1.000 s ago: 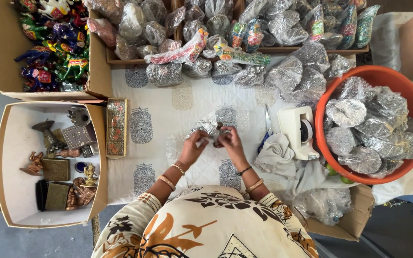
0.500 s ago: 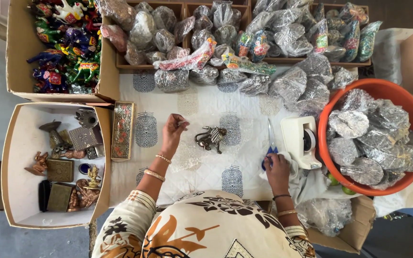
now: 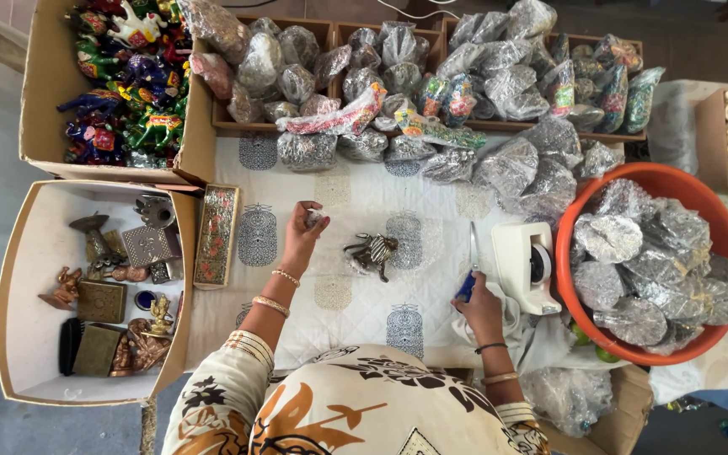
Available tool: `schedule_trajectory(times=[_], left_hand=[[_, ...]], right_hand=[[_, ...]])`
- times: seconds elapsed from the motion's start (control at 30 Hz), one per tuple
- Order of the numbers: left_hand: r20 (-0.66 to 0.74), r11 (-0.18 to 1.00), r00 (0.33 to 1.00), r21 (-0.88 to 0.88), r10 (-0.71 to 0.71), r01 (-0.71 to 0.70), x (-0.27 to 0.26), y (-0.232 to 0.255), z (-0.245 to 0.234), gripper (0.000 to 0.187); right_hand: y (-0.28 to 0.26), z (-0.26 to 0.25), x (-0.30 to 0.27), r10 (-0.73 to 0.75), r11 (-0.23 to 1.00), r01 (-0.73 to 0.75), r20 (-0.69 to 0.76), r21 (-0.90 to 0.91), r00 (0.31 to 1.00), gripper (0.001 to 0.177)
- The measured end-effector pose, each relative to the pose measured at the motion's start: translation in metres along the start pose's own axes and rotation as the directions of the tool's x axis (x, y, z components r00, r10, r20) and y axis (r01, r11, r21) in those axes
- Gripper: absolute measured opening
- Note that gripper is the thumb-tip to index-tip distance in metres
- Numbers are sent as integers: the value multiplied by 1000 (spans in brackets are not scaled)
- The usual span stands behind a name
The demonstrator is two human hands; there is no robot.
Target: Wrap decorative items in protective plastic bubble wrap and cut using scissors.
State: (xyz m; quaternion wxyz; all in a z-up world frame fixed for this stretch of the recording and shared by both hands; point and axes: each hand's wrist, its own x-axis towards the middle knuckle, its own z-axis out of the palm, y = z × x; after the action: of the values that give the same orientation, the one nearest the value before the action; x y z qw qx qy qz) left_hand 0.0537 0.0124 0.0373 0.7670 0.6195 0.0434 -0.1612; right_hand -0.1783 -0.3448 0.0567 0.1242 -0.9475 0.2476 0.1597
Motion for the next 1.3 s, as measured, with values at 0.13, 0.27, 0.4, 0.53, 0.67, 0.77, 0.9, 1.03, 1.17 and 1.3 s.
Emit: schedule_trajectory(times=[0.13,0.27,0.4,0.53,0.67,0.77,0.9,1.03,1.17,1.3], left_hand=[[-9,1000,1000,27,1,-1,3,3,-2,23],[23,996,995,-7,93,-93,18,-31,-12,24],[68,966,965,-57,255,-252,25,-65,-20,34],[56,946,968,205,246,-252,-1,-31,-14,31],[96,775,927,522,363,-357,-29,7,-13,25],[90,741,918,562,386,-367,-44,11,-18,25],[15,808,964,542,265,-231,-63,5,-15,27],[-4,841,975,506,221,-189,-76,5,-5,32],[41,886,968,396,248,-243,-81,-4,-1,37],[110,926,956,239,274,-293,-85,6,3,39]], right_hand=[[41,26,25,50,923,-72,67,379,997,86],[57,45,38,-139,567,47,39,822,990,81],[3,-11,22,50,964,-80,124,254,991,71],[4,-10,27,-84,984,103,-126,148,988,72],[-7,-25,16,-129,986,133,-48,99,991,66],[-47,-52,3,-222,975,218,-218,-41,950,49],[-76,-26,11,-278,698,352,-216,624,936,18],[-137,17,21,-313,596,178,22,783,950,19],[-189,35,26,-384,409,80,92,909,919,17],[-230,-8,8,-400,472,360,-168,805,901,19]])
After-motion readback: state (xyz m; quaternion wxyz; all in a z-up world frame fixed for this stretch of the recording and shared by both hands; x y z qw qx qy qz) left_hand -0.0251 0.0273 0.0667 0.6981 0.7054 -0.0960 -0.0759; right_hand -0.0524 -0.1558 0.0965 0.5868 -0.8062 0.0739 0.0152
